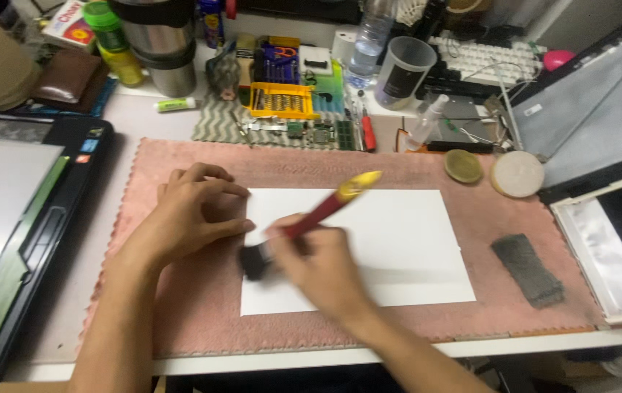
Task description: The person uses a brush to sweep a white sheet of paper on a pink mat, then uses a small round object to rub the paper surface. The person continues to rub the paper with both hands.
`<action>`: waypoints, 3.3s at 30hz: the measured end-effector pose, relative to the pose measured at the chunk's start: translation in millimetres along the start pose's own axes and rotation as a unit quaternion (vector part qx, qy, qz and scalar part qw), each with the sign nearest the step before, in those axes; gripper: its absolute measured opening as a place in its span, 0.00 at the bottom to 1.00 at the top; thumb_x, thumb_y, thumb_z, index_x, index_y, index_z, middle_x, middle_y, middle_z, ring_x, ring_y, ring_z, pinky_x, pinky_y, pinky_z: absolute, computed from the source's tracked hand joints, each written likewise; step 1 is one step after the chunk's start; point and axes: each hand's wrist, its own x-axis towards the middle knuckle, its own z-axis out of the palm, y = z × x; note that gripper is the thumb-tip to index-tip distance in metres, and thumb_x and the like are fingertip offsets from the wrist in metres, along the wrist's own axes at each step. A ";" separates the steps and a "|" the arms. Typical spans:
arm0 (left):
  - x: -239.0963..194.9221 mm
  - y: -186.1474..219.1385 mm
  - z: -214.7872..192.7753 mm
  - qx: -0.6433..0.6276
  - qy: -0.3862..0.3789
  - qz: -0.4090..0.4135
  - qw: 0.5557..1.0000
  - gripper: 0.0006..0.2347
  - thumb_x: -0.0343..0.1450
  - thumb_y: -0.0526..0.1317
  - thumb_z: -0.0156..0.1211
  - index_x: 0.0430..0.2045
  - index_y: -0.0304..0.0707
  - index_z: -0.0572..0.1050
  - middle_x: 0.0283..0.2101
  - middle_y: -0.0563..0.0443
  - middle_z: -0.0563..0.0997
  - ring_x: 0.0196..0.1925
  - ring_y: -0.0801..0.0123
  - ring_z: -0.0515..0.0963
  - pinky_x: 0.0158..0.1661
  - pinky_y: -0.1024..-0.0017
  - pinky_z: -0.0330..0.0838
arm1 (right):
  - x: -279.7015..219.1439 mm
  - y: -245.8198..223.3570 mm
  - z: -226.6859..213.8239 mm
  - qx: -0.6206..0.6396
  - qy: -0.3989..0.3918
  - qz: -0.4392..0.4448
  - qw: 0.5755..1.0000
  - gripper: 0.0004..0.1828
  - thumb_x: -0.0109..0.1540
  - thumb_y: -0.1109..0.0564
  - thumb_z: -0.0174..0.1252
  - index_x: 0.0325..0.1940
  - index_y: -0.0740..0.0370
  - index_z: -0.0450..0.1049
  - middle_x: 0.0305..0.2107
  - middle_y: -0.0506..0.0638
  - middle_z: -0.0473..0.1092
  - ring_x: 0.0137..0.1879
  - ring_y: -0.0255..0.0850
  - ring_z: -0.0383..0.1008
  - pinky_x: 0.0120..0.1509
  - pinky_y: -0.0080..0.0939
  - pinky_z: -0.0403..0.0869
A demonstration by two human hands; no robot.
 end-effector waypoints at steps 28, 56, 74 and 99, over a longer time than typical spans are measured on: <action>4.0 -13.8 7.1 -0.016 0.040 0.129 0.991 0.12 0.78 0.52 0.67 0.53 0.60 0.91 0.63 0.47 0.82 0.63 0.43 0.75 0.62 0.43 0.64 | 25.3 -9.9 -3.1 -0.025 -0.043 0.120 0.992 0.10 0.68 0.54 0.68 0.47 0.62 0.87 0.23 0.54 0.82 0.22 0.38 0.82 0.20 0.38 0.79; -2.4 -17.2 4.0 0.013 0.033 0.085 0.996 0.15 0.82 0.46 0.58 0.62 0.59 0.83 0.64 0.51 0.81 0.68 0.47 0.80 0.67 0.45 0.70 | 60.4 5.6 -18.6 -0.149 -0.019 0.056 0.987 0.14 0.68 0.48 0.67 0.31 0.55 0.85 0.23 0.48 0.83 0.30 0.39 0.83 0.39 0.42 0.77; 1.3 -12.9 7.1 -0.004 0.051 0.077 0.996 0.14 0.81 0.48 0.57 0.56 0.59 0.88 0.62 0.52 0.84 0.64 0.49 0.78 0.64 0.42 0.67 | 63.1 -2.6 -149.5 -0.289 0.057 0.054 0.954 0.18 0.70 0.45 0.68 0.35 0.60 0.84 0.28 0.49 0.85 0.34 0.35 0.86 0.40 0.37 0.78; 0.8 -11.7 10.9 0.005 0.031 0.034 0.999 0.16 0.79 0.58 0.56 0.56 0.81 0.91 0.63 0.62 0.81 0.61 0.56 0.78 0.68 0.51 0.63 | 37.2 -19.1 -258.3 -0.375 0.177 0.166 0.895 0.24 0.78 0.44 0.63 0.37 0.63 0.88 0.23 0.53 0.83 0.29 0.39 0.84 0.43 0.39 0.82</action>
